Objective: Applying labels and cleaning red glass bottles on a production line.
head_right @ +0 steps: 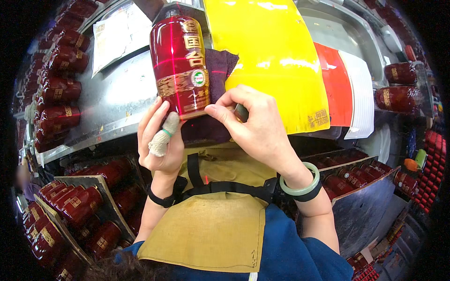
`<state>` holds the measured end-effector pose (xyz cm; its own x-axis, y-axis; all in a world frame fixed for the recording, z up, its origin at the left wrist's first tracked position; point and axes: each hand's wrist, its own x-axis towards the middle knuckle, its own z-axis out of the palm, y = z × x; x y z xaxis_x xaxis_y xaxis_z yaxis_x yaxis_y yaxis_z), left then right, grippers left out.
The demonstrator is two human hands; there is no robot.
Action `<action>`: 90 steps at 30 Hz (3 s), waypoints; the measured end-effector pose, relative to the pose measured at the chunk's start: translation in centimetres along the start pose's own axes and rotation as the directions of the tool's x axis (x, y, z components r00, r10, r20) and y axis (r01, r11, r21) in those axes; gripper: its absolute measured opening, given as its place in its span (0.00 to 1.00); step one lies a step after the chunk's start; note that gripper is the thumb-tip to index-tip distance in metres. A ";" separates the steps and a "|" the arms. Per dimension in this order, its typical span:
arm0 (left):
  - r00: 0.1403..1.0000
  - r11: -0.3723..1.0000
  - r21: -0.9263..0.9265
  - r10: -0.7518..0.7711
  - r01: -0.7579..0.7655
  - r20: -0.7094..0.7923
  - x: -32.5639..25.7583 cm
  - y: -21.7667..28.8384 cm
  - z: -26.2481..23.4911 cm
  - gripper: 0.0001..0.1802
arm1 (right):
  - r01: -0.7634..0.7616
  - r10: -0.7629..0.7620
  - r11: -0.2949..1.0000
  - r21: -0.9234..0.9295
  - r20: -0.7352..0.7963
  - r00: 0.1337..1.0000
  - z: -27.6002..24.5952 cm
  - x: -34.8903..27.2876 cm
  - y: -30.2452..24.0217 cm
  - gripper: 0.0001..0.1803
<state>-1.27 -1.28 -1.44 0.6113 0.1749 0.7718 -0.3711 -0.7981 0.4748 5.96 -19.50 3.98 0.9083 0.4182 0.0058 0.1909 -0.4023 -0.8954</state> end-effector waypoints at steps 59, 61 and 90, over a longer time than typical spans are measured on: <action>0.995 0.996 -0.057 -0.077 0.074 -0.058 -1.6 -0.7 0.0 0.22 | 0.071 -0.071 0.997 -0.009 0.012 0.997 0.1 0.2 0.5 0.12; 0.998 0.999 -0.010 -0.044 0.044 -0.040 -1.5 -0.4 -0.2 0.22 | 0.061 -0.061 0.998 -0.011 -0.002 0.998 0.0 0.1 0.5 0.12; 0.994 0.978 0.191 0.094 -0.083 -0.052 -0.3 0.9 0.6 0.25 | 0.089 -0.089 0.996 0.012 0.011 0.996 -0.1 0.3 0.7 0.13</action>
<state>-1.34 -2.39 -1.52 0.5367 0.1282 0.8340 -0.2800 -0.9053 0.3194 6.38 -19.77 3.38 0.8836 0.4613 0.0806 0.2665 -0.3539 -0.8965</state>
